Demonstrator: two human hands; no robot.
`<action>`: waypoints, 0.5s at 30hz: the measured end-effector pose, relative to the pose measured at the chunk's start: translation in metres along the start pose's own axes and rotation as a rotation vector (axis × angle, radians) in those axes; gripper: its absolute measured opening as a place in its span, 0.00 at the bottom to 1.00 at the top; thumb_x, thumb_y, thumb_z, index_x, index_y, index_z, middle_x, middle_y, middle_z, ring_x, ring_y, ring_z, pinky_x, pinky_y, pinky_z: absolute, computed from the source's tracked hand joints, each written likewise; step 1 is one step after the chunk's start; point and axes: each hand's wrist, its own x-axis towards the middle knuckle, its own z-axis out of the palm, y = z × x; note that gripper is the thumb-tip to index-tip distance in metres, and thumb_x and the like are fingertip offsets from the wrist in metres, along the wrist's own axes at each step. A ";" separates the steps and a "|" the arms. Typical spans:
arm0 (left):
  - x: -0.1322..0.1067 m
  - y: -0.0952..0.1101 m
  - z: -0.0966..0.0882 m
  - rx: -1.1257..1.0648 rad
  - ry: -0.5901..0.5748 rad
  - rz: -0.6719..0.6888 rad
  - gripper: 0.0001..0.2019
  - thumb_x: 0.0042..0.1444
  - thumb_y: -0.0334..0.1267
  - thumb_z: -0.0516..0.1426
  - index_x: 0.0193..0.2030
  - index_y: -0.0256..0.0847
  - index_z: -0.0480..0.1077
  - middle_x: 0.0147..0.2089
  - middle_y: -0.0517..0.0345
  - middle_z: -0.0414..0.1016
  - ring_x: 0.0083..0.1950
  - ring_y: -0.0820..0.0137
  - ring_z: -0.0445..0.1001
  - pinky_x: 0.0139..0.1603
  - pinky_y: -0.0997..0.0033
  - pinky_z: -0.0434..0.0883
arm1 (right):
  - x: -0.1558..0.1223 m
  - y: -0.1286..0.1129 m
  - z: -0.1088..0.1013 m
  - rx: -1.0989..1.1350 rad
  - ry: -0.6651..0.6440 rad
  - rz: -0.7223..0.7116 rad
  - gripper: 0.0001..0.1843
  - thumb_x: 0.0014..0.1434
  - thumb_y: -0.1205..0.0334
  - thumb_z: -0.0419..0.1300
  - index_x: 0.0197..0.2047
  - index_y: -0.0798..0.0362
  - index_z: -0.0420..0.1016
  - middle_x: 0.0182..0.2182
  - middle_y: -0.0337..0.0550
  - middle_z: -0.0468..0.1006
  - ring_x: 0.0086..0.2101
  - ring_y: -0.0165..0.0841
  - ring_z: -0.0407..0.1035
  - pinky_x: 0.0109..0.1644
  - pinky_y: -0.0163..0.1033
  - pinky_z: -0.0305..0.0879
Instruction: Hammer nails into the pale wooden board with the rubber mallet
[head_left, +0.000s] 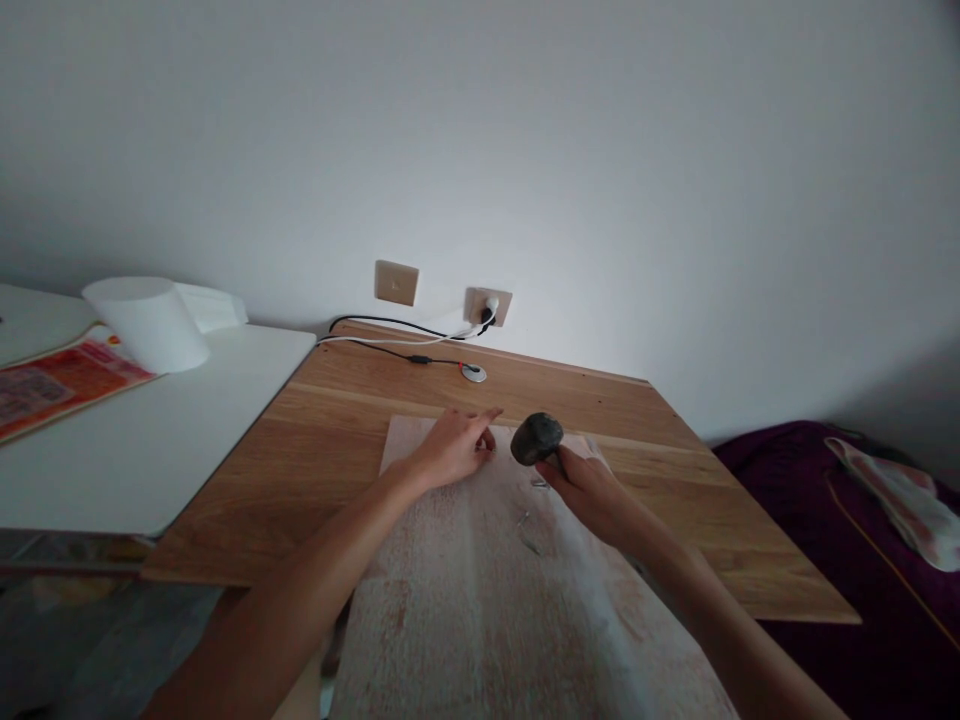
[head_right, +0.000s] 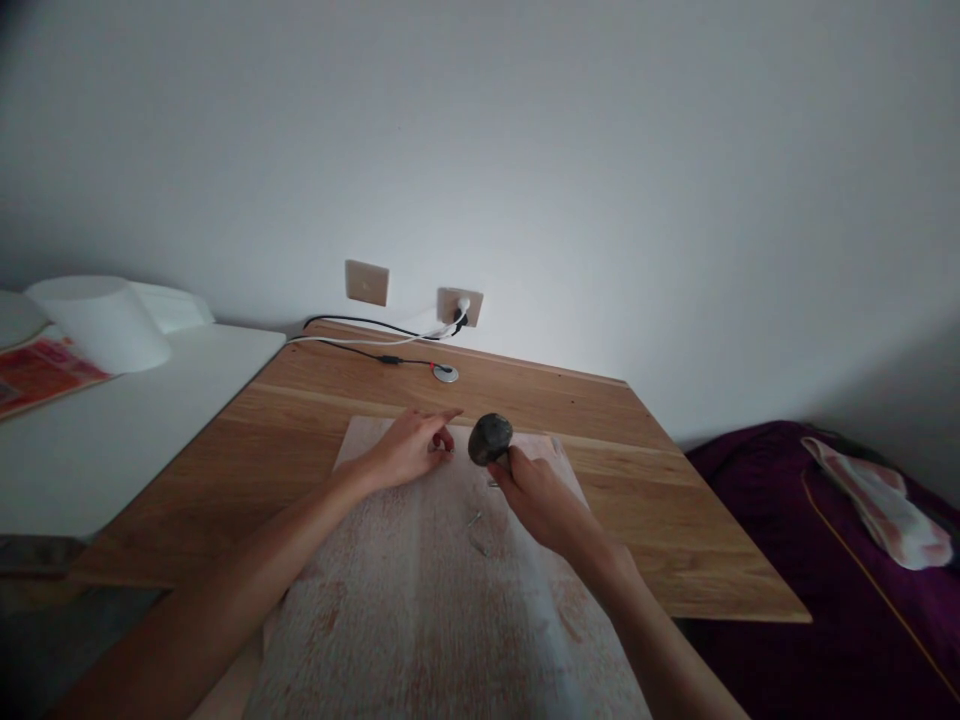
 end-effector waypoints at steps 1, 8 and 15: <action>0.000 0.000 0.000 0.004 0.000 0.005 0.33 0.58 0.25 0.63 0.71 0.35 0.66 0.46 0.53 0.87 0.50 0.59 0.83 0.61 0.57 0.70 | 0.002 -0.005 -0.002 0.007 0.001 -0.011 0.16 0.74 0.53 0.48 0.40 0.49 0.73 0.38 0.50 0.84 0.40 0.42 0.78 0.40 0.40 0.63; -0.001 -0.001 0.000 -0.033 0.019 0.034 0.31 0.57 0.24 0.62 0.69 0.38 0.67 0.48 0.53 0.86 0.47 0.63 0.83 0.51 0.66 0.73 | 0.006 -0.030 -0.003 0.028 -0.029 -0.038 0.16 0.75 0.54 0.48 0.45 0.50 0.75 0.39 0.51 0.86 0.40 0.43 0.80 0.39 0.40 0.62; -0.001 -0.001 0.002 -0.011 0.022 0.022 0.37 0.54 0.28 0.65 0.71 0.38 0.65 0.46 0.54 0.85 0.52 0.59 0.81 0.56 0.63 0.73 | -0.002 -0.002 -0.001 -0.012 -0.011 0.060 0.15 0.74 0.56 0.48 0.42 0.50 0.73 0.40 0.51 0.85 0.42 0.44 0.79 0.42 0.41 0.63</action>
